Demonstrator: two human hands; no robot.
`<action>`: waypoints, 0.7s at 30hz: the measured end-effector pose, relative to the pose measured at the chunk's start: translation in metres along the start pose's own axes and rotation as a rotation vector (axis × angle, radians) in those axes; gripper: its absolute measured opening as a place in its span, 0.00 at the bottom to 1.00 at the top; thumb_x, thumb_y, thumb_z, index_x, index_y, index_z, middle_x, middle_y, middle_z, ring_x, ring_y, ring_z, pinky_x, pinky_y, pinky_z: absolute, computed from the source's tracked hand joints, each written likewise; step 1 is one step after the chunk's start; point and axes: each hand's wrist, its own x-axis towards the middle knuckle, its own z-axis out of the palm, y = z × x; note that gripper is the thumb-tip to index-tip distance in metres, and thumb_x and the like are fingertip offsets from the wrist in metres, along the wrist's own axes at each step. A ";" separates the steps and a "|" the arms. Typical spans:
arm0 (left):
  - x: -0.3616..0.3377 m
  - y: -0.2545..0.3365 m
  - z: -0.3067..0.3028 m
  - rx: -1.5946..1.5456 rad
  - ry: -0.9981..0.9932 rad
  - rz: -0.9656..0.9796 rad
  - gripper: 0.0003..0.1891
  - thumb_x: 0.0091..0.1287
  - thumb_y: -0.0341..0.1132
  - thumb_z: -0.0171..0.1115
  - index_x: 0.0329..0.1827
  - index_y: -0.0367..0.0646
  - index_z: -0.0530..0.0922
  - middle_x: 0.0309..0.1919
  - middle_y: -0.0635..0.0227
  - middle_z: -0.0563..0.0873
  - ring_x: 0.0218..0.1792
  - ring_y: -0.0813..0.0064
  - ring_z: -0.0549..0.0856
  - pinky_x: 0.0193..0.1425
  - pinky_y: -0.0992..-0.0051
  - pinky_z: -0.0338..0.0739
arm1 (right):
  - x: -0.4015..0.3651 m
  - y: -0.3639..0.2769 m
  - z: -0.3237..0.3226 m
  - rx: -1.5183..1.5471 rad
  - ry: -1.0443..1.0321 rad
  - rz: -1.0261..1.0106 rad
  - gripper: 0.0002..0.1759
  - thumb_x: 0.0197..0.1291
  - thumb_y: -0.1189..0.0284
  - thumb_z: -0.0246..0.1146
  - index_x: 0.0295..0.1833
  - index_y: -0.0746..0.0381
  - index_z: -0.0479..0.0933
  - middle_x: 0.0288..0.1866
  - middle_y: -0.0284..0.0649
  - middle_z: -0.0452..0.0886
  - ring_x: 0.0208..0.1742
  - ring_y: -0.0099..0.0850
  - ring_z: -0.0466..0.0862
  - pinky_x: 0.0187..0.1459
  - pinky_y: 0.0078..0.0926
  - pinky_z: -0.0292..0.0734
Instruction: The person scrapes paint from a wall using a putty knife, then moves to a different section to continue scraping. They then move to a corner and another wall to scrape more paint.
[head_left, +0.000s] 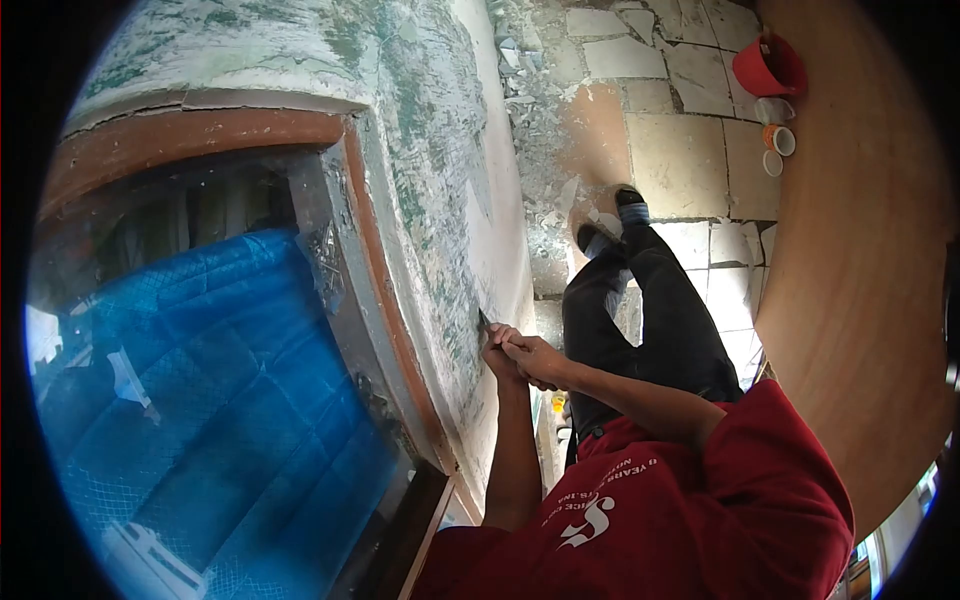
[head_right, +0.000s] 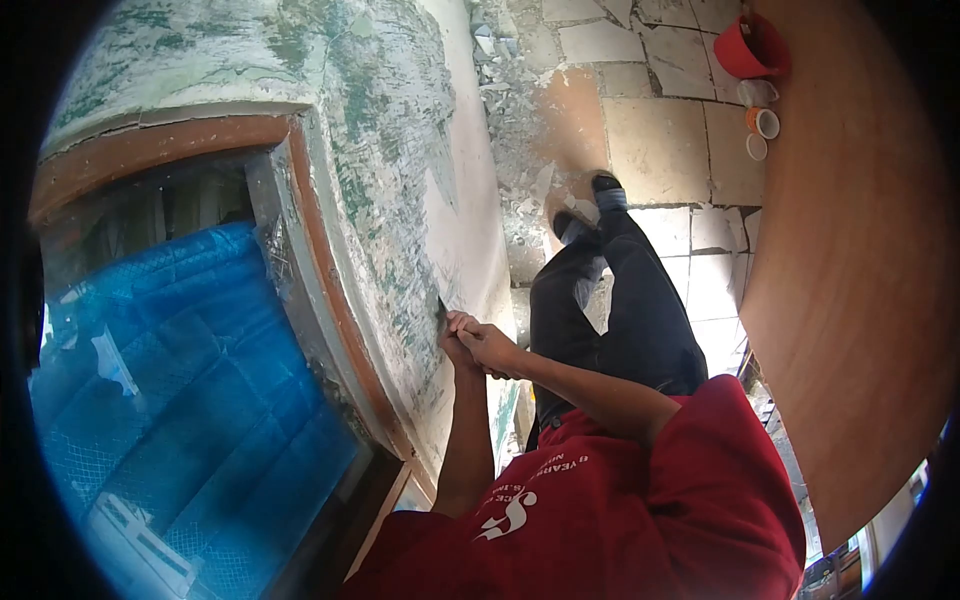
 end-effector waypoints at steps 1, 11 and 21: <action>0.002 0.001 0.001 0.018 -0.016 -0.010 0.04 0.65 0.27 0.51 0.35 0.36 0.73 0.21 0.72 0.72 0.22 0.81 0.69 0.30 0.82 0.67 | 0.002 0.001 -0.001 0.012 0.007 0.003 0.19 0.70 0.57 0.48 0.34 0.60 0.72 0.11 0.32 0.66 0.06 0.20 0.64 0.06 0.20 0.58; -0.027 -0.007 0.005 0.056 -0.039 -0.001 0.09 0.70 0.34 0.52 0.35 0.38 0.74 0.21 0.72 0.73 0.24 0.81 0.70 0.33 0.82 0.67 | -0.011 0.023 0.011 -0.039 0.024 -0.066 0.19 0.71 0.58 0.45 0.49 0.60 0.73 0.14 0.35 0.69 0.08 0.22 0.67 0.10 0.22 0.63; 0.003 0.005 -0.007 0.014 0.013 0.008 0.06 0.68 0.29 0.52 0.34 0.37 0.73 0.21 0.72 0.73 0.21 0.80 0.71 0.31 0.82 0.69 | 0.010 0.003 0.000 -0.048 0.007 0.016 0.17 0.71 0.59 0.47 0.49 0.59 0.74 0.13 0.32 0.67 0.08 0.19 0.64 0.08 0.20 0.58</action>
